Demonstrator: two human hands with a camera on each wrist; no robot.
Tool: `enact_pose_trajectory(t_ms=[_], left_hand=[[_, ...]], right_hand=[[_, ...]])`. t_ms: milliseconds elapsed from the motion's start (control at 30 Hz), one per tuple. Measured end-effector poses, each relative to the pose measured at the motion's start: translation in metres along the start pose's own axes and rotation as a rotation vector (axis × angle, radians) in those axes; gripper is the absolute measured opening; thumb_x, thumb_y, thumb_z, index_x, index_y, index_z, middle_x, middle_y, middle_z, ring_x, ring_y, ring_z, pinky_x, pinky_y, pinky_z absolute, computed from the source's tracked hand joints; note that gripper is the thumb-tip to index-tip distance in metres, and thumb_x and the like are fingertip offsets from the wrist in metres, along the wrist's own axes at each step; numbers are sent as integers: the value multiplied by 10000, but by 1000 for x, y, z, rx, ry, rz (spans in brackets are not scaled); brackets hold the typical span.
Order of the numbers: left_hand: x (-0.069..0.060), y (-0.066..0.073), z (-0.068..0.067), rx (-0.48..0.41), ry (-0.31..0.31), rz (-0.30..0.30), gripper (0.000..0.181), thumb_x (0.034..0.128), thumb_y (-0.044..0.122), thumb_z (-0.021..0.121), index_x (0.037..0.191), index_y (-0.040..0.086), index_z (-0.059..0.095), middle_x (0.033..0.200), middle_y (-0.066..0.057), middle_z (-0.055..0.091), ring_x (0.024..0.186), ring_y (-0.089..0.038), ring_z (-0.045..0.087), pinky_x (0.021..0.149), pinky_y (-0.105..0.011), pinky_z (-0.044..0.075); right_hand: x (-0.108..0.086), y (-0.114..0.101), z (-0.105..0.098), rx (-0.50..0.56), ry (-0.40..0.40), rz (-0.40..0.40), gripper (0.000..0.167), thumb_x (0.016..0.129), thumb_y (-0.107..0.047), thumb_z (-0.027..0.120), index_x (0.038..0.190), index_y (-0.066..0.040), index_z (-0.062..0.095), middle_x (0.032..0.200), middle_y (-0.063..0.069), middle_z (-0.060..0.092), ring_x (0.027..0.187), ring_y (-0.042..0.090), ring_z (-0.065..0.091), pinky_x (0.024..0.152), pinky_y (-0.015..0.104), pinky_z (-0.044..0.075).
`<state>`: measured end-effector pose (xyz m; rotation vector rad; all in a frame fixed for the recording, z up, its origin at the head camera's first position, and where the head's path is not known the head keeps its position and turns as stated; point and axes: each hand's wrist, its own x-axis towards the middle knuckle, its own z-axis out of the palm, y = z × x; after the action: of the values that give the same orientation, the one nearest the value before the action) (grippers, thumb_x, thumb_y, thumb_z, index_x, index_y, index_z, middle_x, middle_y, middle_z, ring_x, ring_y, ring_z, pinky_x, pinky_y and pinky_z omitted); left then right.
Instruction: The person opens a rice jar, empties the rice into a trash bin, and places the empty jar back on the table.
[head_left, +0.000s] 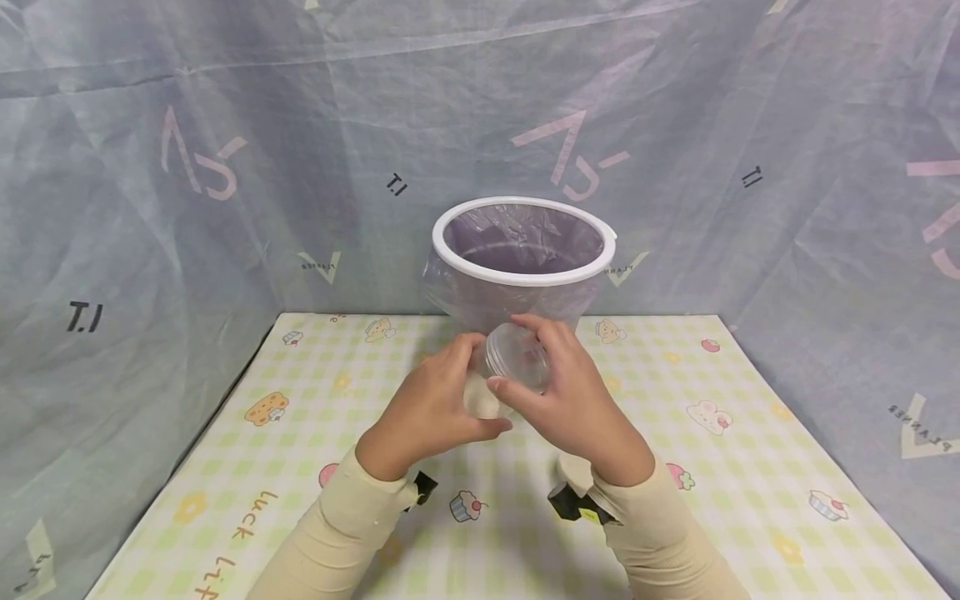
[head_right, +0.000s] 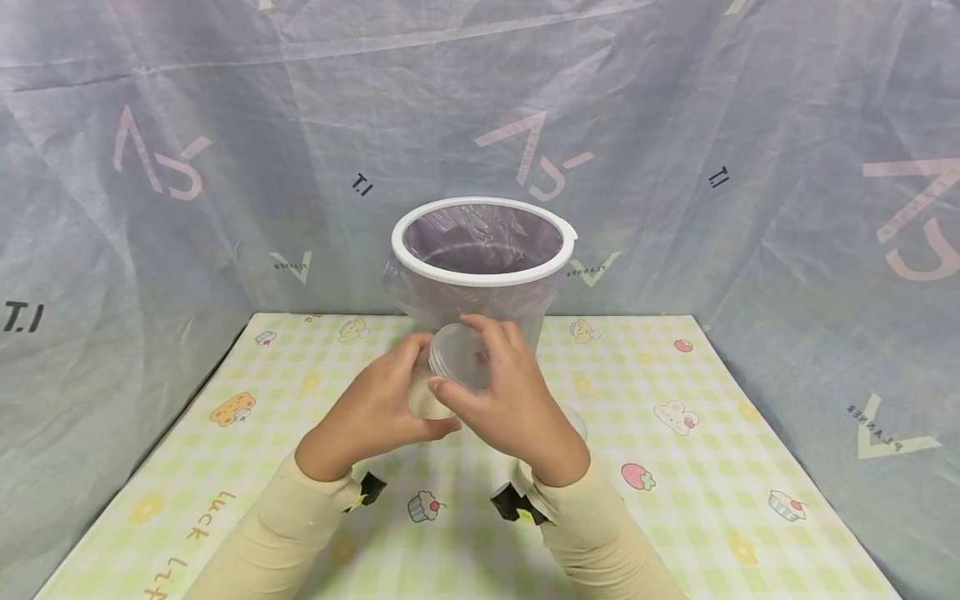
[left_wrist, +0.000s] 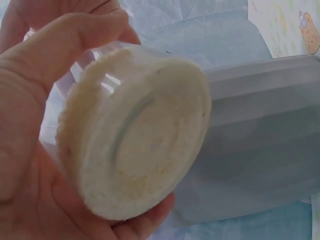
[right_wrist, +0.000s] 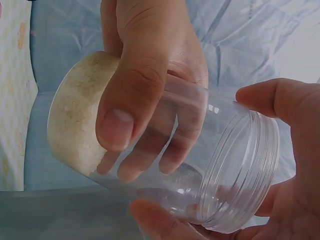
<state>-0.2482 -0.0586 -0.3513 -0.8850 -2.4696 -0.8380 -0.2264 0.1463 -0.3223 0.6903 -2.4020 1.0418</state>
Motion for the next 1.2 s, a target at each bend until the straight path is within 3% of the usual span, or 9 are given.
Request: enact_pose_trajectory(t_ms=[233,367,600,867,1200], left_hand=[[-1,3,-2,91,19,12,907,648,394,950,1375,109,488,1132,27,633,913,-140,603,841,-378,527],[1,4,-2,158,41,47,895,636,385,952,1356,86,512,1181,3,644,980,-171,640,872,-423,528],[-1,9,-1,264,78,81,903,628,382,924,1372,67,520,1240,-39,643,1056,-247,660,904,-449,526],[-5,14,0,383,164,123,899,590,336,906,1364,72,534,1182,-48,663,999,-246,651,745,-387,462],[-6,19,0,523,273,159,962,524,311,952,1354,50,542,1184,-89,651,1013,-310,643,766,-437,473]], right_hand=[[0,0,-2,20,-19,17,722,887,-360,784,1492,-110,480,1282,70,553,1154,220,541,960,448,492],[0,1,-4,22,-13,34,686,927,-374,747,1494,-99,475,1295,92,557,1178,241,545,993,460,471],[0,2,-5,16,-20,85,632,1000,-421,639,1512,-100,454,1299,93,558,1114,269,582,943,464,493],[0,0,-3,-3,-62,179,664,1023,-570,527,1528,-148,440,1307,44,551,1069,217,646,927,452,537],[0,-2,0,-92,-35,153,680,1036,-621,446,1487,-113,486,1151,24,567,887,195,543,854,389,477]])
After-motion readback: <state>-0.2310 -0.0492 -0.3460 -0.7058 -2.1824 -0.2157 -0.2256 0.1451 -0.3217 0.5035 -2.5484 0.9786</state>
